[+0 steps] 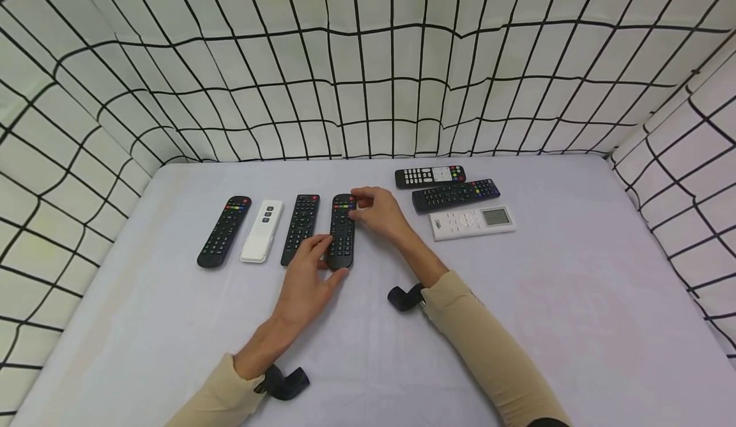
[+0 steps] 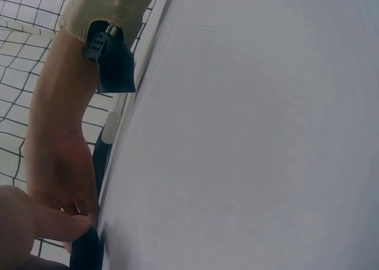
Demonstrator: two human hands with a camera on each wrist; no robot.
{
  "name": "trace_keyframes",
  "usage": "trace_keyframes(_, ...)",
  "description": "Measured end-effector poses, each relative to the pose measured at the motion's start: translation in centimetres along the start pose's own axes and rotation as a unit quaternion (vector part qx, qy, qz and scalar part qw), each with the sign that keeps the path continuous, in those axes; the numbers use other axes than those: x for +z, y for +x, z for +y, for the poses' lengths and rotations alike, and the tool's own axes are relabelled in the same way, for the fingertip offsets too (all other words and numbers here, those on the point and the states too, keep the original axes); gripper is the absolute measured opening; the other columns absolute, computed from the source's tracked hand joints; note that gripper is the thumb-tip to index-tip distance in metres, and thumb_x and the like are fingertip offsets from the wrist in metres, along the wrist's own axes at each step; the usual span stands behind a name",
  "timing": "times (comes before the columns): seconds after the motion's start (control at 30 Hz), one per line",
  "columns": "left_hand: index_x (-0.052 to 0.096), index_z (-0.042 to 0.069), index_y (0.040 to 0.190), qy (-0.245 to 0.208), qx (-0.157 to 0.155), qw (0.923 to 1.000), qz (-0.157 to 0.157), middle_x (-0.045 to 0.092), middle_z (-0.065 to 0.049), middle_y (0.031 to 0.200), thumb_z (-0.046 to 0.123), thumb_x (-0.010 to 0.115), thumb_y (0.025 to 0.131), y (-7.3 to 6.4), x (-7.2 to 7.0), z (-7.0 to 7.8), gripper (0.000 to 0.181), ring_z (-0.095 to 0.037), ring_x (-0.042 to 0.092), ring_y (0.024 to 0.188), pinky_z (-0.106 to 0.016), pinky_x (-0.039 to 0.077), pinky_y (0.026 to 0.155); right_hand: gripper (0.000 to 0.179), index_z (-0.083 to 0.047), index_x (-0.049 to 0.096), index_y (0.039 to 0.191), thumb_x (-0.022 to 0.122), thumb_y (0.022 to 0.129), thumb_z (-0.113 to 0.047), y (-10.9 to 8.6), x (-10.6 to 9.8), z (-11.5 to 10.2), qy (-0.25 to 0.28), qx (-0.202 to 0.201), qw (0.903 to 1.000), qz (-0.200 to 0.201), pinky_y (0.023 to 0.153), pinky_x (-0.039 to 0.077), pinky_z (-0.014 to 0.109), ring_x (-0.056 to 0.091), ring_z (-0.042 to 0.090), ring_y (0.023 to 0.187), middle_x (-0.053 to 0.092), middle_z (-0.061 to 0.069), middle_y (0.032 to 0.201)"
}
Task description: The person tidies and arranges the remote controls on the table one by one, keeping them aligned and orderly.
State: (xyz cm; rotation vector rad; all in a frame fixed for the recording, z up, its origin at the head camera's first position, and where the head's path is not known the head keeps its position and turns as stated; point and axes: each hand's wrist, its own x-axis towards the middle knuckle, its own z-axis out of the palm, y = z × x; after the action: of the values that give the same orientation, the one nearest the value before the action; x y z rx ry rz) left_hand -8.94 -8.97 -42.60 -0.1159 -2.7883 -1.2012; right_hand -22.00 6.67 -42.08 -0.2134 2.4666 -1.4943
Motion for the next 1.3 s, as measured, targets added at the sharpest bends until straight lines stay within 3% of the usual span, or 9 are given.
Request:
trace_keyframes(0.37, 0.053, -0.012, 0.144, 0.016, 0.007, 0.9998, -0.007, 0.053, -0.023, 0.147, 0.006, 0.082, 0.088, 0.0, -0.1, 0.1, 0.065, -0.036, 0.051, 0.141, -0.045, 0.049, 0.114, 0.052, -0.003, 0.062, 0.142, 0.076, 0.092, -0.007, -0.1, -0.1, 0.1, -0.006, -0.004, 0.9999, -0.009, 0.105, 0.051, 0.043, 0.062, 0.032, 0.129, 0.065, 0.018, 0.140)
trace_keyframes(0.67, 0.053, -0.012, 0.144, 0.035, 0.008, 0.9992, -0.017, 0.051, -0.024, 0.149, 0.006, 0.080, 0.090, -0.1, -0.2, 0.5, 0.063, -0.037, 0.050, 0.143, -0.046, 0.049, 0.114, 0.052, -0.004, 0.062, 0.142, 0.076, 0.092, -0.009, -0.3, -0.4, 0.2, 0.000, 0.002, 0.9999, -0.010, 0.105, 0.051, 0.044, 0.063, 0.032, 0.127, 0.067, 0.018, 0.138)
trace_keyframes(0.9, 0.050, -0.009, 0.148, 0.059, 0.005, 0.9979, -0.027, 0.048, -0.022, 0.154, 0.010, 0.078, 0.092, 0.0, -0.7, 0.7, 0.066, -0.037, 0.047, 0.145, -0.048, 0.044, 0.119, 0.048, -0.008, 0.063, 0.140, 0.076, 0.094, -0.012, -0.9, -1.0, 0.1, -0.001, 0.010, 1.0000, 0.001, 0.098, 0.054, 0.040, 0.063, 0.030, 0.125, 0.067, 0.015, 0.136)
trace_keyframes(1.1, 0.054, -0.005, 0.147, 0.087, 0.035, 0.9955, -0.013, 0.049, -0.019, 0.153, 0.012, 0.077, 0.094, 0.3, -0.8, 1.3, 0.060, -0.033, 0.053, 0.136, -0.046, 0.051, 0.111, 0.040, -0.008, 0.065, 0.136, 0.073, 0.097, -0.013, -1.5, -2.1, -0.1, 0.013, 0.000, 0.9998, 0.012, 0.088, 0.054, 0.034, 0.064, 0.028, 0.125, 0.067, 0.012, 0.137)
trace_keyframes(1.3, 0.063, -0.001, 0.138, 0.094, 0.067, 0.9933, 0.000, 0.052, -0.015, 0.147, 0.011, 0.078, 0.093, 0.4, -0.1, 1.8, 0.048, -0.030, 0.055, 0.129, -0.045, 0.053, 0.107, 0.036, -0.006, 0.066, 0.134, 0.070, 0.100, -0.016, -2.3, -3.6, 0.2, 0.004, -0.016, 0.9991, 0.038, 0.087, 0.054, 0.034, 0.065, 0.030, 0.124, 0.068, 0.014, 0.136)
